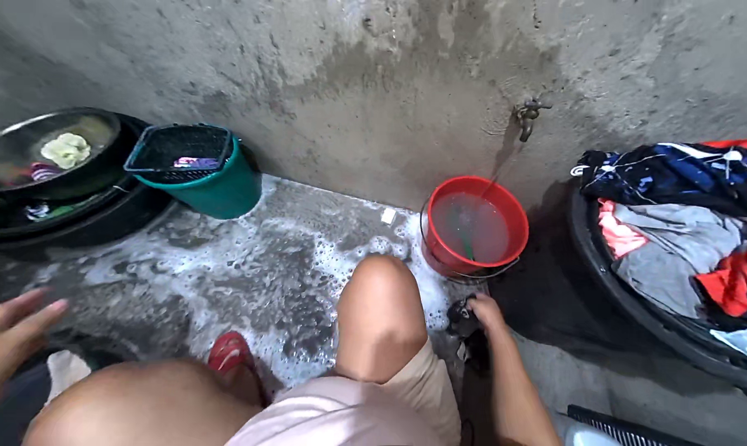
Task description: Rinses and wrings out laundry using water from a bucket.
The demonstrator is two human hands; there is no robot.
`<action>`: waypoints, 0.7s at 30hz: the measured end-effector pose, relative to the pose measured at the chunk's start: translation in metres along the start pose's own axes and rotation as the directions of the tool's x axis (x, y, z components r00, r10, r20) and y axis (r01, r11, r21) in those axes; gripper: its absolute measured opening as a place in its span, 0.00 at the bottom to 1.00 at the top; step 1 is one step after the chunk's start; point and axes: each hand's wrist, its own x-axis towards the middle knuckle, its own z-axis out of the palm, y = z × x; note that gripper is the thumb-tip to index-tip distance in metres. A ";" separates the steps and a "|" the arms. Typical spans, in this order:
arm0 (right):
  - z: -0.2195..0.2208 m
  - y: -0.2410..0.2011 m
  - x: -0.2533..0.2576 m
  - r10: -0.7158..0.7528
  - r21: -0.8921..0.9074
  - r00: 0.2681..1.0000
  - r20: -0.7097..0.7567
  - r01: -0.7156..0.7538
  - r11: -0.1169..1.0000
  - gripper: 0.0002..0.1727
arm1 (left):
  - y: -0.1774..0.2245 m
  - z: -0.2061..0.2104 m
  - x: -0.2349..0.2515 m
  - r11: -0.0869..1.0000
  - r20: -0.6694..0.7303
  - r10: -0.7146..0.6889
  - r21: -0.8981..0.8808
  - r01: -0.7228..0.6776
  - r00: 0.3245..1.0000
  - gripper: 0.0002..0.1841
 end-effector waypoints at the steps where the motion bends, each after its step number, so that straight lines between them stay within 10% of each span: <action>1: -0.011 -0.033 -0.009 -0.085 -0.085 0.996 0.034 0.088 0.993 0.21 | 0.034 0.020 0.000 0.999 0.059 0.038 -0.011 -0.038 0.998 0.36; 11: -0.044 -0.248 -0.105 -0.612 -0.039 0.787 0.077 0.616 0.787 0.07 | 0.182 0.211 -0.014 0.915 0.693 0.244 0.066 -0.398 0.678 0.31; 16: -0.011 -0.339 -0.135 -0.759 -0.142 0.638 0.130 0.770 0.622 0.10 | 0.182 0.257 0.002 0.976 0.613 0.175 -0.006 -0.218 0.770 0.28; 21: 0.031 -0.417 -0.169 -0.718 0.452 0.694 0.059 0.623 0.639 0.19 | 0.201 0.259 -0.028 0.794 0.162 0.608 -0.143 -0.591 0.777 0.28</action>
